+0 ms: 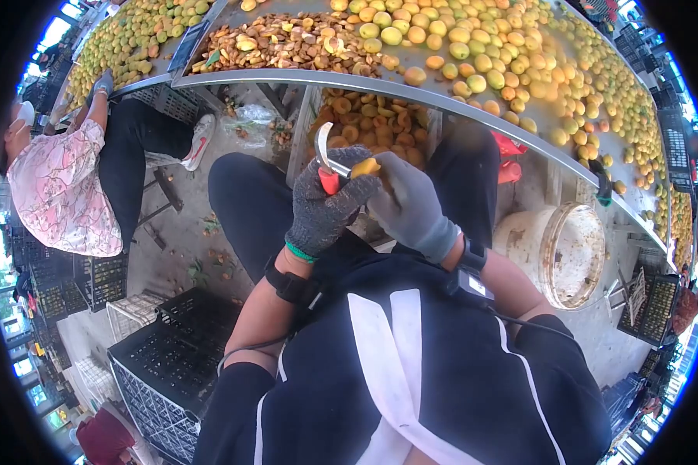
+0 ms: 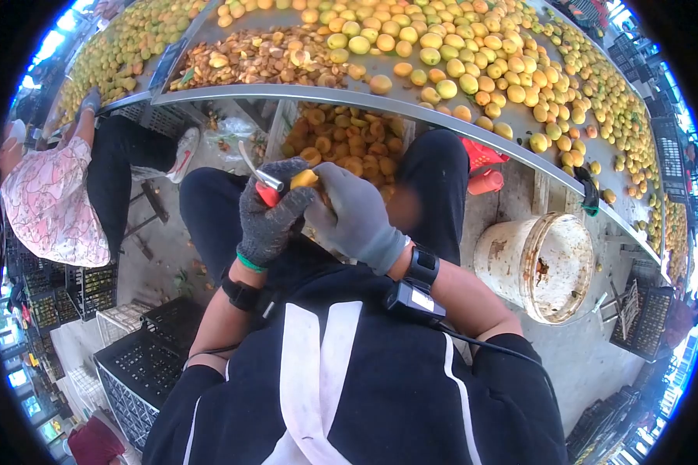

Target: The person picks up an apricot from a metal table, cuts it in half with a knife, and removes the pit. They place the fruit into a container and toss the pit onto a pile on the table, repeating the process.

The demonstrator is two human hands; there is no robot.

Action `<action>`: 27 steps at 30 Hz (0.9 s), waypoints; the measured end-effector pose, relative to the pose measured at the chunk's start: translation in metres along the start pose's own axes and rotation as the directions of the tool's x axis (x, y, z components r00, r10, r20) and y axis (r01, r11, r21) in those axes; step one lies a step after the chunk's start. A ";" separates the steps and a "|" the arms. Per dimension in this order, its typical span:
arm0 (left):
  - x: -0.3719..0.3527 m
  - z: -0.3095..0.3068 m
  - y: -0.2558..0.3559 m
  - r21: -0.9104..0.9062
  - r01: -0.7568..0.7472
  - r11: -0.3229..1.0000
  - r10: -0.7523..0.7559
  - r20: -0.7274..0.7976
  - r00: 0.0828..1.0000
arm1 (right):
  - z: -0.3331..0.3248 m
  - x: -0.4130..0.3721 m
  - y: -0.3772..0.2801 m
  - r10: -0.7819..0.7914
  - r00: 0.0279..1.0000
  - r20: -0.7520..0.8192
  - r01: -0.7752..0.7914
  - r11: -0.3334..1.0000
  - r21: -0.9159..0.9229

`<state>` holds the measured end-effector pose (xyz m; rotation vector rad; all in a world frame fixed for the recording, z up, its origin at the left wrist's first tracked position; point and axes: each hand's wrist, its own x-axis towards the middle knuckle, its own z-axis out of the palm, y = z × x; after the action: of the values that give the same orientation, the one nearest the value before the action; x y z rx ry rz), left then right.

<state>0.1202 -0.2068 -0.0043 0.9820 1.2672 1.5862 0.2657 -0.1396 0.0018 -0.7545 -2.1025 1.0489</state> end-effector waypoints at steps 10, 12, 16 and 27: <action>0.012 0.010 0.000 0.212 -0.184 0.960 0.183 0.022 0.983 | 0.010 0.005 0.010 0.235 0.971 -0.037 -0.181 0.832 0.524; 0.010 0.015 0.001 0.161 -0.104 0.981 0.117 -0.071 0.991 | 0.008 0.008 0.008 0.221 0.971 -0.087 -0.150 0.856 0.494; 0.008 0.020 -0.002 0.160 -0.256 0.953 0.261 -0.010 0.965 | 0.008 0.010 0.023 0.287 0.957 0.047 -0.227 0.636 0.738; 0.004 -0.019 0.000 -0.249 0.156 0.956 -0.193 -0.133 0.972 | 0.013 0.011 0.064 0.547 0.722 0.424 -0.539 0.060 0.840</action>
<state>0.1012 -0.2087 -0.0073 0.5890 1.1988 1.6537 0.2618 -0.1051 -0.0547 -0.8704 -0.6658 2.3755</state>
